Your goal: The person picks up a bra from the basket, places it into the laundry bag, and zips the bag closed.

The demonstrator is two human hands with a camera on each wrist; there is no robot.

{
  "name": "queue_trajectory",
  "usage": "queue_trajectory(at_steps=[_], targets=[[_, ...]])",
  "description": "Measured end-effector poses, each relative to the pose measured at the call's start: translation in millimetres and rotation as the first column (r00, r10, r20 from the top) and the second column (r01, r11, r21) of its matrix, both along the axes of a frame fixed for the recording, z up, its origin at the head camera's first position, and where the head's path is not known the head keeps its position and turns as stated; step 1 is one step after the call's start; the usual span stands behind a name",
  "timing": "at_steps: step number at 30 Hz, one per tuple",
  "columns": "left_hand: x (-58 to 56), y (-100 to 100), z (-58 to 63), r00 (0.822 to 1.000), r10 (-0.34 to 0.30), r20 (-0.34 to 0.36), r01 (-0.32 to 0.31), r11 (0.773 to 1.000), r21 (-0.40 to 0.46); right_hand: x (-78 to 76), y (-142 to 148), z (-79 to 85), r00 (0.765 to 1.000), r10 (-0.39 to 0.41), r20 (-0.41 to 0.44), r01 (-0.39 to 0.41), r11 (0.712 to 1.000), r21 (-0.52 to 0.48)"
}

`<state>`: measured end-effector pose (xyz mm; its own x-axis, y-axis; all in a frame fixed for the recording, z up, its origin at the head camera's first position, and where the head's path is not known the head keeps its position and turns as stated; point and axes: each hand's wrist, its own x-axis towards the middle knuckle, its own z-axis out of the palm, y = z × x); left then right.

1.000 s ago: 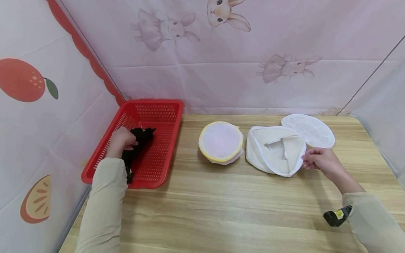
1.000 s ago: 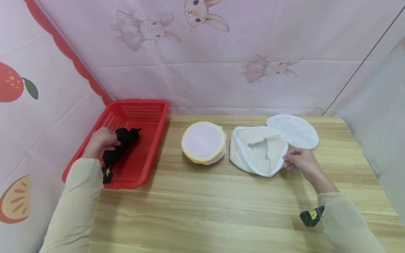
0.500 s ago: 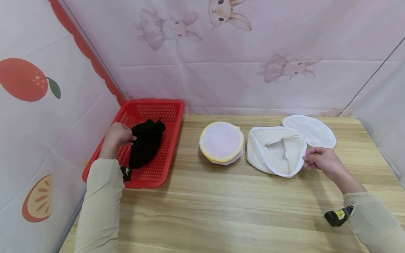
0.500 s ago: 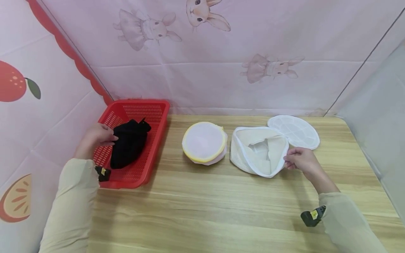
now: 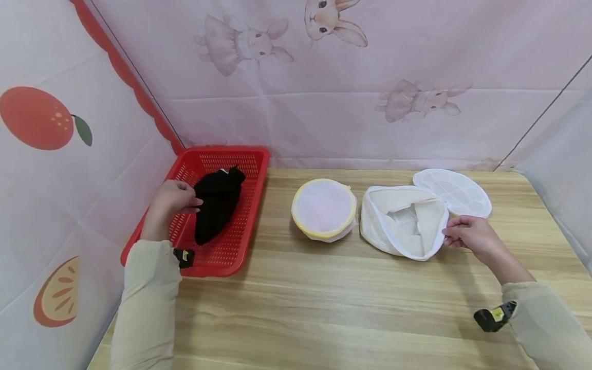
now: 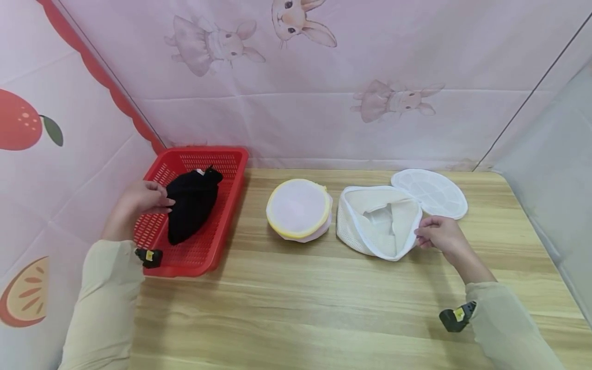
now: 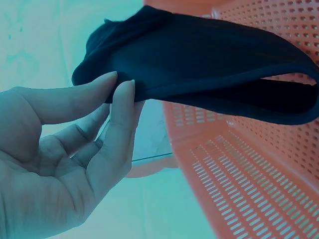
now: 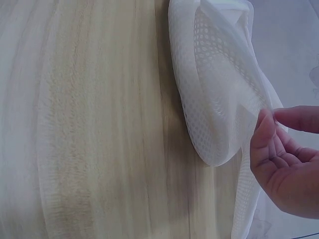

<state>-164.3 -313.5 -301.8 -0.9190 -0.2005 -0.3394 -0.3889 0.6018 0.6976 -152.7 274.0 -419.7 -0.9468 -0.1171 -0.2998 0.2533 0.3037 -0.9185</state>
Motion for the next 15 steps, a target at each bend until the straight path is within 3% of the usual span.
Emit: queue_trajectory(at_steps=[11, 15], targets=[[8.3, 10, 7.4, 0.999, 0.013, -0.050, -0.012, 1.000, 0.027, -3.1, 0, 5.4, 1.000, 0.019, 0.001, -0.019, 0.999, 0.050], [11.3, 15, 12.8, 0.997, 0.019, -0.074, -0.016, 0.999, 0.037, -3.1, -1, 9.5, 1.000, 0.011, 0.007, -0.011, 1.000, 0.024]])
